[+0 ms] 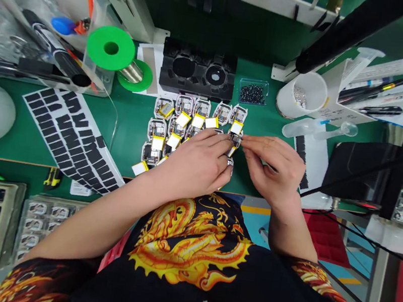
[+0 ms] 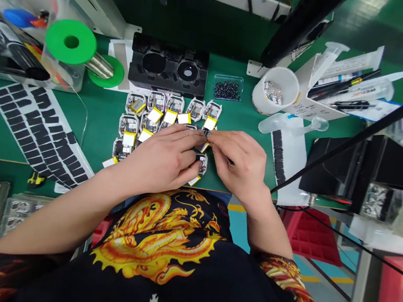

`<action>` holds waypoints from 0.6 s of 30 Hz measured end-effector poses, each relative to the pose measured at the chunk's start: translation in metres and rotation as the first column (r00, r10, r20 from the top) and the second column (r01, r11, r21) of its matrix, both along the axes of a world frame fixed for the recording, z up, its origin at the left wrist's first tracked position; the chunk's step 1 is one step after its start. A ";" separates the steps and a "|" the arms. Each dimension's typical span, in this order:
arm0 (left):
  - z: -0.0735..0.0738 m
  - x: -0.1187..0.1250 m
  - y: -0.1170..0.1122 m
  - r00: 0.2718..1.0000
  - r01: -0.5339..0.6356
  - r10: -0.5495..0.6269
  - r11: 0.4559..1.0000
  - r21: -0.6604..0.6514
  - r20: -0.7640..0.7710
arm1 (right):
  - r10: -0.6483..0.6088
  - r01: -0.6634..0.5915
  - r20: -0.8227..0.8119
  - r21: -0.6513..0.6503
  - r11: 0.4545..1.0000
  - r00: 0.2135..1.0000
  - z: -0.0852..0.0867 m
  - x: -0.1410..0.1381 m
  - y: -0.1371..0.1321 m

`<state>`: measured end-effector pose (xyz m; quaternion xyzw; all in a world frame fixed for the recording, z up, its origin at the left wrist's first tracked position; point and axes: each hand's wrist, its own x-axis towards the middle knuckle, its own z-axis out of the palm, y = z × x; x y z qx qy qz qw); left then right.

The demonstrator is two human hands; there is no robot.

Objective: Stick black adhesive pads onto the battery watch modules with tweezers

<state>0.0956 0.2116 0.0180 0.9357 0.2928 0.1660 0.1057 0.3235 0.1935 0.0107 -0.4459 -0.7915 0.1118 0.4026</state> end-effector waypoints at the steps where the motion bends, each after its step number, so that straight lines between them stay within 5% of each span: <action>1: 0.000 0.001 0.001 1.000 -0.001 0.001 1.000 0.007 -0.005 | -0.017 0.017 0.000 0.001 1.000 1.000 0.001 0.000 0.001; 18: 0.001 0.012 -0.002 0.997 -0.001 0.001 1.000 0.006 -0.075 | -0.168 0.172 -0.077 0.043 0.984 0.983 0.017 -0.005 -0.003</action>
